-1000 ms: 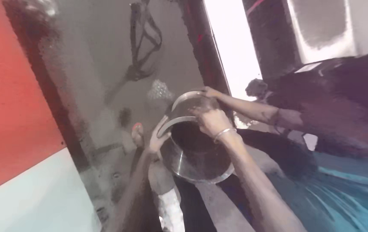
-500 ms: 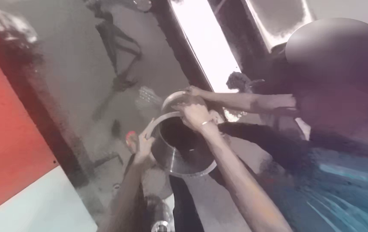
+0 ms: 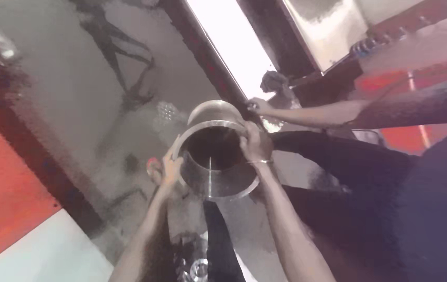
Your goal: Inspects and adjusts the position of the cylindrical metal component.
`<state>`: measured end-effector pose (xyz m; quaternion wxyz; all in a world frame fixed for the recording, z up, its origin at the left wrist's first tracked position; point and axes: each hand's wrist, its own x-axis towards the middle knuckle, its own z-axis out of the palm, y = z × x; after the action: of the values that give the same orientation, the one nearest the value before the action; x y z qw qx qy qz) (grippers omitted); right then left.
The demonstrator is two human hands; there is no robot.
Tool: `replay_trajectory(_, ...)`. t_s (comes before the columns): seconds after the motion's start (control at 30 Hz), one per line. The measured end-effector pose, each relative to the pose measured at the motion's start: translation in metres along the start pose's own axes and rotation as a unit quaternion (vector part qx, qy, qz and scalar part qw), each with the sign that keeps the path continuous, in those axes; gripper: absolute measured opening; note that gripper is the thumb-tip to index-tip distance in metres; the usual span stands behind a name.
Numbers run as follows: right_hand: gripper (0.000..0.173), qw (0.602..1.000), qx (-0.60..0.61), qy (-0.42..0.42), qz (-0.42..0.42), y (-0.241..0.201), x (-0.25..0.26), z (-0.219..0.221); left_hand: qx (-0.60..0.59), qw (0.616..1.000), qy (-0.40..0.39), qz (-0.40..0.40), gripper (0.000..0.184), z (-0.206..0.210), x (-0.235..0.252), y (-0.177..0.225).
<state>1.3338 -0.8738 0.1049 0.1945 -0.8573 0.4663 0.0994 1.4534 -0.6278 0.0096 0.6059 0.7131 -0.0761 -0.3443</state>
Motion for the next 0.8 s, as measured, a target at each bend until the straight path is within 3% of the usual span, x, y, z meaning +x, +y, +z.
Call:
replay_trajectory(0.13,0.039,0.992,0.010,0.113,-0.056,0.010,-0.015,0.009,-0.019,1.000,0.011,-0.002,0.057,0.008,-0.009,0.002)
replay_trajectory(0.3,0.040,0.982,0.007,0.162,-0.098,0.025,-0.043,0.019,0.113,0.990,0.011,-0.082,0.062,0.005,-0.038,-0.012)
replay_trajectory(0.47,0.037,0.971,-0.008,0.200,-0.128,0.048,-0.085,0.043,0.027,0.995,0.014,0.097,0.067,0.010,-0.082,-0.064)
replay_trajectory(0.63,0.038,0.957,0.036,0.201,-0.208,0.076,-0.113,0.059,-0.037,0.995,0.031,0.089,0.065,0.021,-0.126,-0.091)
replay_trajectory(0.67,0.035,0.952,0.048,0.187,-0.238,0.076,-0.113,0.049,-0.049,0.993,0.036,0.098,0.064,0.023,-0.129,-0.099)
replay_trajectory(0.7,0.031,0.960,0.044,0.120,-0.250,0.065,-0.115,0.018,-0.070,0.992,0.042,0.099,0.064,0.027,-0.139,-0.106)
replay_trajectory(0.77,0.027,0.974,0.021,-0.154,-0.162,-0.021,-0.101,-0.090,-0.101,0.991,0.034,0.079,0.065,0.032,-0.152,-0.114)
replay_trajectory(0.8,0.025,0.968,0.027,-0.224,-0.105,-0.060,-0.095,-0.121,-0.099,0.993,0.027,0.065,0.070,0.033,-0.160,-0.116)
